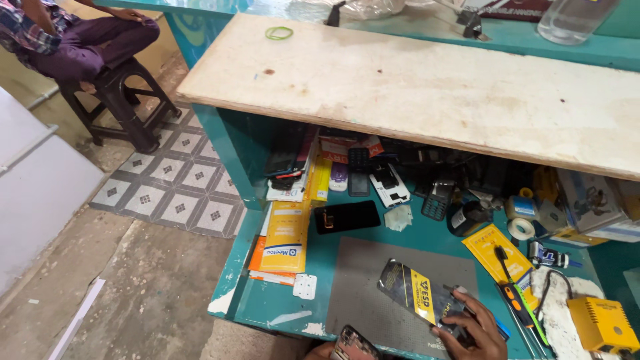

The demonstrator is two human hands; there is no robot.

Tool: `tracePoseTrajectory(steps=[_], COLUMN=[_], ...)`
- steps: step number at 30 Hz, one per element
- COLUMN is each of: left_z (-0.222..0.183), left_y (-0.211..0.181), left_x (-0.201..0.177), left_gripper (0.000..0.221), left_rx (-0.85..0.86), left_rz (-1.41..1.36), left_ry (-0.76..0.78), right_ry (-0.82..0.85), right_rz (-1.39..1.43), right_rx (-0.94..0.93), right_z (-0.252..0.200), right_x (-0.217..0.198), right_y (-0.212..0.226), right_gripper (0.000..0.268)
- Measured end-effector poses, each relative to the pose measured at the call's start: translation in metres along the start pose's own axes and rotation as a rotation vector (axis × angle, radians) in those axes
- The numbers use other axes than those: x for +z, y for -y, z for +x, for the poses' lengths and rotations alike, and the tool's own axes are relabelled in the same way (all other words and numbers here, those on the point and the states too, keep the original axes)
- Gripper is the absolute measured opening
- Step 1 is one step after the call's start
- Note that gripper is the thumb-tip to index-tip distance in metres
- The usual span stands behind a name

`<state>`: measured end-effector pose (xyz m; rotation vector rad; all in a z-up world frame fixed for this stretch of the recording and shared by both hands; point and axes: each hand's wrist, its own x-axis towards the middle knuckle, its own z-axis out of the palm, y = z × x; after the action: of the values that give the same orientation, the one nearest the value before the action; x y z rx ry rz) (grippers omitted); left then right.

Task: The person handles a disassembled smartphone, removes a metal frame, and retrieves small parts from a box. They then spray liquid onto the phone's internal components and wipe them with a cloth.

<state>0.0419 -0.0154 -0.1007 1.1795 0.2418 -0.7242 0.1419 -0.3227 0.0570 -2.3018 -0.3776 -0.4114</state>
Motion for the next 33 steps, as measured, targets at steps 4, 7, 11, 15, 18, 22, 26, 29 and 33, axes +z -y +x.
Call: tracePoseTrajectory(steps=[4,7,11,15,18,22,26,29,33], left_z=[-0.035,-0.063,-0.053,-0.041,-0.031,-0.036,-0.035,-0.04,-0.039], left_y=[-0.037,-0.082,-0.13,-0.147,-0.152,-0.151,-0.155,-0.158,-0.158], left_x=[0.02,0.052,0.082,0.09,0.088,0.088,0.091,0.091,0.091], left_gripper=[0.064,0.065,0.048,0.044,0.044,0.042,0.043,0.042,0.041], left_rx=[0.204,0.372,0.517,0.54,0.522,0.537,0.542,0.548,0.565], left_rz=[-0.392,-0.632,-0.71,-0.661,-0.811,-0.66,-0.629,-0.605,-0.581], left_ry=[0.174,0.394,0.369,0.056,0.024,-0.039,-0.046,-0.04,-0.016], right_ry=[-0.054,-0.074,-0.045,-0.048,0.0,0.038,0.02,0.037,0.128], right_rz=[0.135,0.221,0.09,-0.033,0.031,0.058,0.019,0.067,0.072], right_rx=[0.009,-0.048,-0.119,-0.062,0.119,0.281,0.135,0.169,0.055], right_z=[0.001,0.001,0.003,0.007,0.012,0.009,0.01,0.013,0.017], right_x=[-0.005,-0.012,-0.018,-0.014,-0.014,-0.018,-0.031,-0.033,-0.044], right_y=[0.006,0.015,0.026,0.036,0.034,0.035,0.034,0.034,0.018], right_gripper=[0.034,0.038,0.041,0.041,0.04,0.042,0.042,0.041,0.044])
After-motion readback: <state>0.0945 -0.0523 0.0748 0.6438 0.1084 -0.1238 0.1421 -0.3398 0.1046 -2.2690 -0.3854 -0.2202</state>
